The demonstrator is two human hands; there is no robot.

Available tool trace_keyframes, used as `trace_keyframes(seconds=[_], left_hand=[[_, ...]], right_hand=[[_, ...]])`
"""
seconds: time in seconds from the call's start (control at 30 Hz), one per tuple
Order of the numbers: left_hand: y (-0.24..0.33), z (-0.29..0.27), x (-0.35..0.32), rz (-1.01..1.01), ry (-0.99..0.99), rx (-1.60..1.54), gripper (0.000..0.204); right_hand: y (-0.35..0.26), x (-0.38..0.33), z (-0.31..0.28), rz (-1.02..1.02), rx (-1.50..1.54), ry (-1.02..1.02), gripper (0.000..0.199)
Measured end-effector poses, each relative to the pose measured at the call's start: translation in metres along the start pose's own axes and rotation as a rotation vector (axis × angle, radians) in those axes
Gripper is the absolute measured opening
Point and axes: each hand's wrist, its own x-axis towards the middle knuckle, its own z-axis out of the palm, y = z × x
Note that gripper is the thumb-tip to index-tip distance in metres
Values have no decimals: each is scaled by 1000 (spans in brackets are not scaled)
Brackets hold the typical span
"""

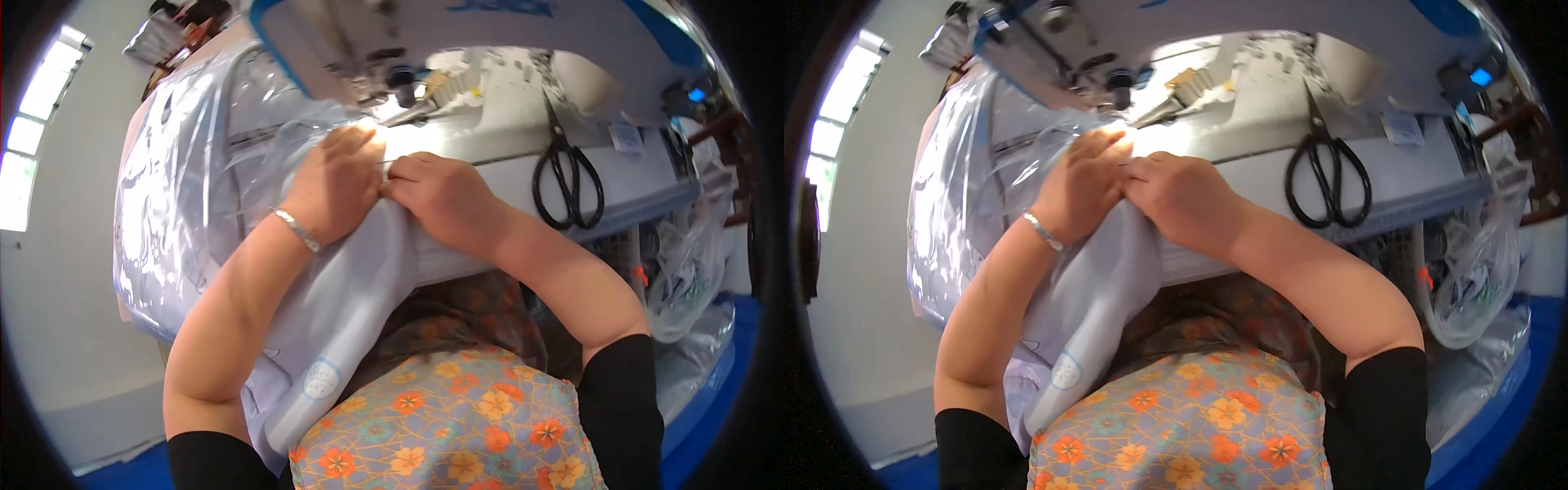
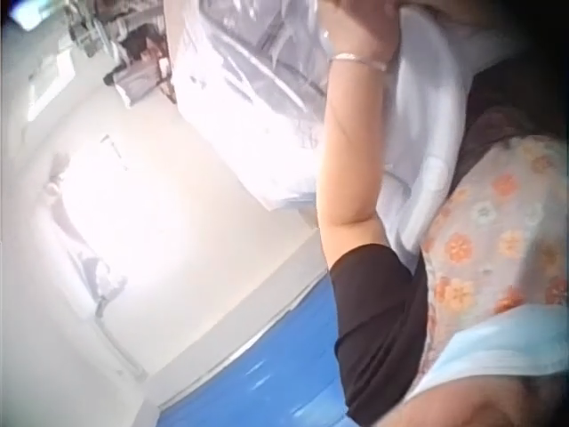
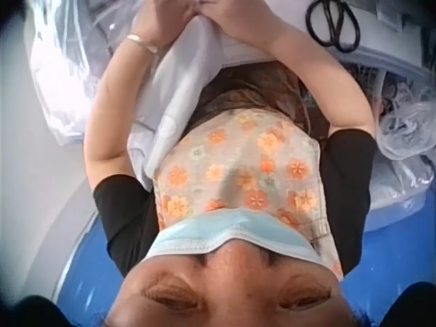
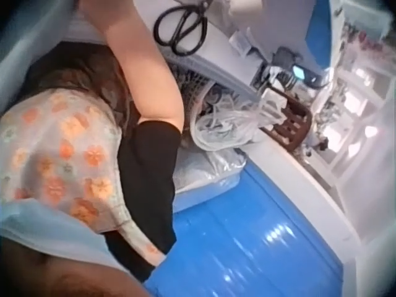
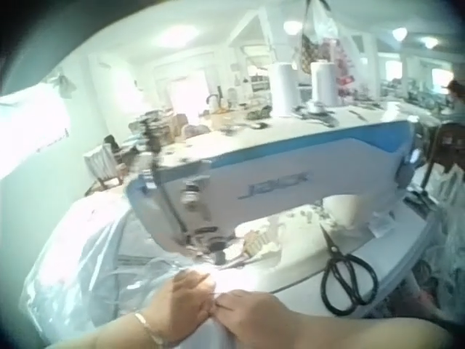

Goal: Sewing plastic and fabric components together using an industrial sewing machine to manufacture bags.

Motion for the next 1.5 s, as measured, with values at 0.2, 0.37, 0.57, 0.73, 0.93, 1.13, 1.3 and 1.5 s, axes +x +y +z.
trace_keyframes(seconds=[0.2, 0.37, 0.57, 0.73, 0.93, 1.13, 1.3, 1.5], left_hand=[[16, -37, -6, -46, -209, -105, 41], [112, -108, -84, -234, -283, -364, 56], [168, -108, -145, -637, -345, -186, 52], [125, -129, -197, -724, -283, -115, 29], [102, -213, -134, -711, -113, 178, 19], [73, -252, -95, -531, 139, 146, 21], [60, -268, -80, -598, 155, -140, 24], [82, -268, -28, -665, 184, -382, 29]], right_hand=[[0, -15, -11, 77, 27, -8, 31], [16, -73, -79, 387, -407, 56, 36], [19, -81, -85, 363, -242, 261, 32], [-74, -129, 18, 437, 441, -248, 25], [-89, -98, 128, 442, 1378, -341, 39], [-131, -66, 74, 459, 470, -758, 49], [-134, -47, 38, 510, 803, -151, 59], [-108, 25, 112, 327, 2392, 125, 53]])
